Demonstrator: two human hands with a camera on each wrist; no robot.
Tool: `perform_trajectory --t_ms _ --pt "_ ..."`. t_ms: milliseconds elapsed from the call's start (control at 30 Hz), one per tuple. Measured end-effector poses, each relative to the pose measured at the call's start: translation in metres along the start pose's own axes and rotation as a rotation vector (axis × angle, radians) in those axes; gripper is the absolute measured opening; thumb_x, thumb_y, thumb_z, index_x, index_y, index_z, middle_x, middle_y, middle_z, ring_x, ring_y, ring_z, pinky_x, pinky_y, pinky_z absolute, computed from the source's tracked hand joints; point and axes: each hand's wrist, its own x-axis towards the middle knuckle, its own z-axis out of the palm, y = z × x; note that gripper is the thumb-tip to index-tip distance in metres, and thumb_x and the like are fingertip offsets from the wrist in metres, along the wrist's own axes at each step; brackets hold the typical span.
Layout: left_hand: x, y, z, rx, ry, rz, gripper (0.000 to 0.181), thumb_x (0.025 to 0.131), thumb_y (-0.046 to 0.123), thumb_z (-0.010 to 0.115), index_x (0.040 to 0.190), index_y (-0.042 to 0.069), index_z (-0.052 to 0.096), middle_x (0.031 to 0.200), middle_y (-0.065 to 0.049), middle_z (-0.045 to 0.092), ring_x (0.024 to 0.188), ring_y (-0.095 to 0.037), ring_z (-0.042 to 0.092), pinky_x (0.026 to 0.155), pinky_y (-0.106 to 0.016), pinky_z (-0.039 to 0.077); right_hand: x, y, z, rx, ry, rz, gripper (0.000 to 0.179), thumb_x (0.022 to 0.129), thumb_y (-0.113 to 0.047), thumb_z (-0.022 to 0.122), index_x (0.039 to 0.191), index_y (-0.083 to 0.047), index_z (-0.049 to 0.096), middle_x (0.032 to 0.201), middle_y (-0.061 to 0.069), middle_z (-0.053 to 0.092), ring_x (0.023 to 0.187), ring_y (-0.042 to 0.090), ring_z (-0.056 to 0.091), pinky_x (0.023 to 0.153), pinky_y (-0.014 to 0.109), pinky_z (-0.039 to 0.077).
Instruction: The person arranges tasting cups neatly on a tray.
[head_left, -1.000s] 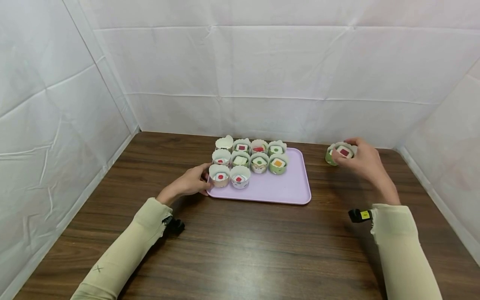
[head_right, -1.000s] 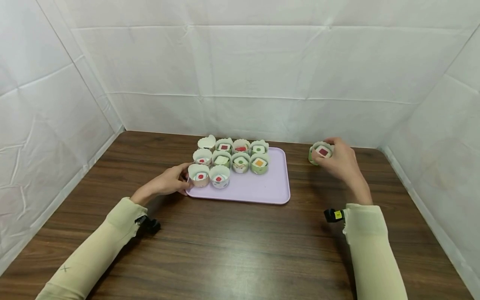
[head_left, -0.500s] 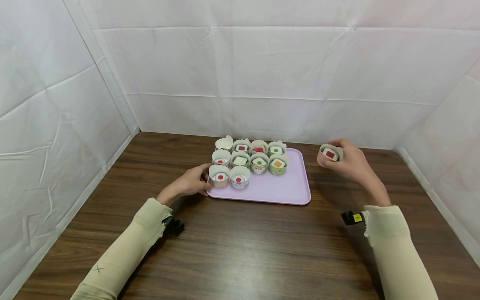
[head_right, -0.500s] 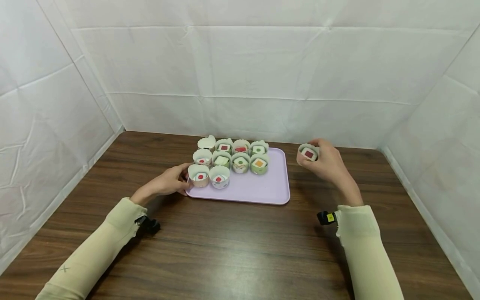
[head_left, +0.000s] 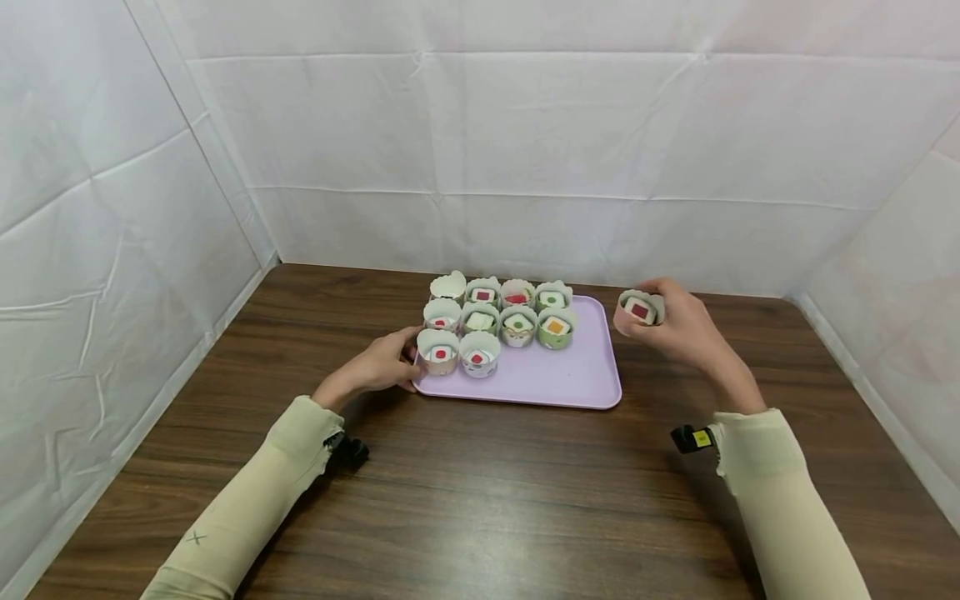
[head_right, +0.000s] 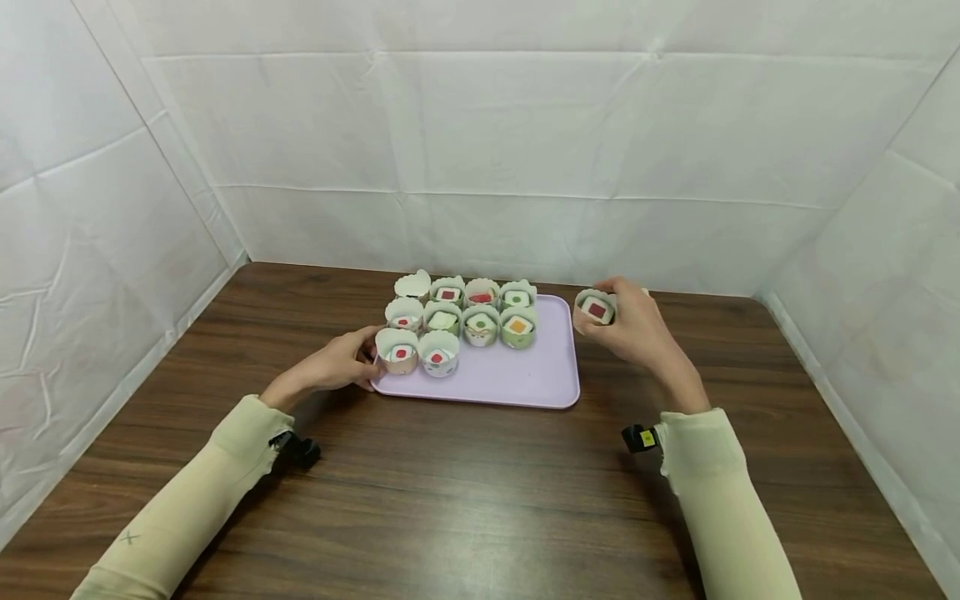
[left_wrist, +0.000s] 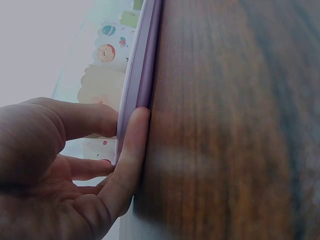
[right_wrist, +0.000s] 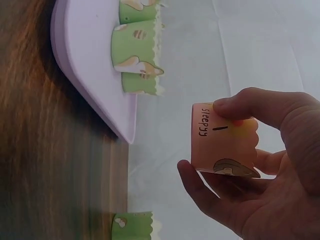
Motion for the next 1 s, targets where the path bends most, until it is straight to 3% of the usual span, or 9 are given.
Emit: perform_trajectory --t_ms 433,567,767,1000 --pt "0.002 -0.002 0.0 0.002 -0.003 -0.003 0.082 0.092 -0.006 0.063 0.162 -0.004 0.02 0.11 -0.021 0.05 0.081 -0.021 0.066 0.072 -0.033 0.068 0.005 -0.02 0.023 0.003 -0.074 -0.053 0.063 0.092 -0.029 0.077 0.138 0.005 0.051 0.121 0.023 0.06 0.097 0.032 0.054 0.076 0.035 0.045" --pt "0.002 -0.003 0.0 -0.004 -0.003 0.003 0.082 0.092 -0.006 0.063 0.162 -0.005 0.02 0.11 -0.021 0.049 0.081 -0.022 0.066 0.072 -0.033 0.068 0.008 -0.027 0.032 0.001 -0.091 -0.072 0.062 0.093 -0.031 0.076 0.139 0.003 0.052 0.127 0.022 0.06 0.102 0.031 0.054 0.079 0.038 0.045" --pt "0.001 -0.003 -0.001 -0.007 -0.003 0.008 0.082 0.091 -0.006 0.063 0.162 -0.005 0.02 0.11 -0.021 0.05 0.082 -0.022 0.066 0.072 -0.034 0.068 0.012 -0.04 0.047 0.003 -0.123 -0.094 0.063 0.089 -0.02 0.078 0.14 0.004 0.051 0.138 0.023 0.057 0.11 0.032 0.054 0.086 0.043 0.049" --pt "0.002 -0.002 -0.001 -0.007 -0.004 0.006 0.082 0.091 -0.006 0.063 0.162 -0.004 0.021 0.11 -0.021 0.049 0.083 -0.022 0.066 0.072 -0.034 0.068 0.015 -0.059 0.063 -0.001 -0.149 -0.128 0.064 0.086 -0.02 0.08 0.139 0.003 0.052 0.138 0.022 0.057 0.118 0.033 0.055 0.094 0.047 0.051"
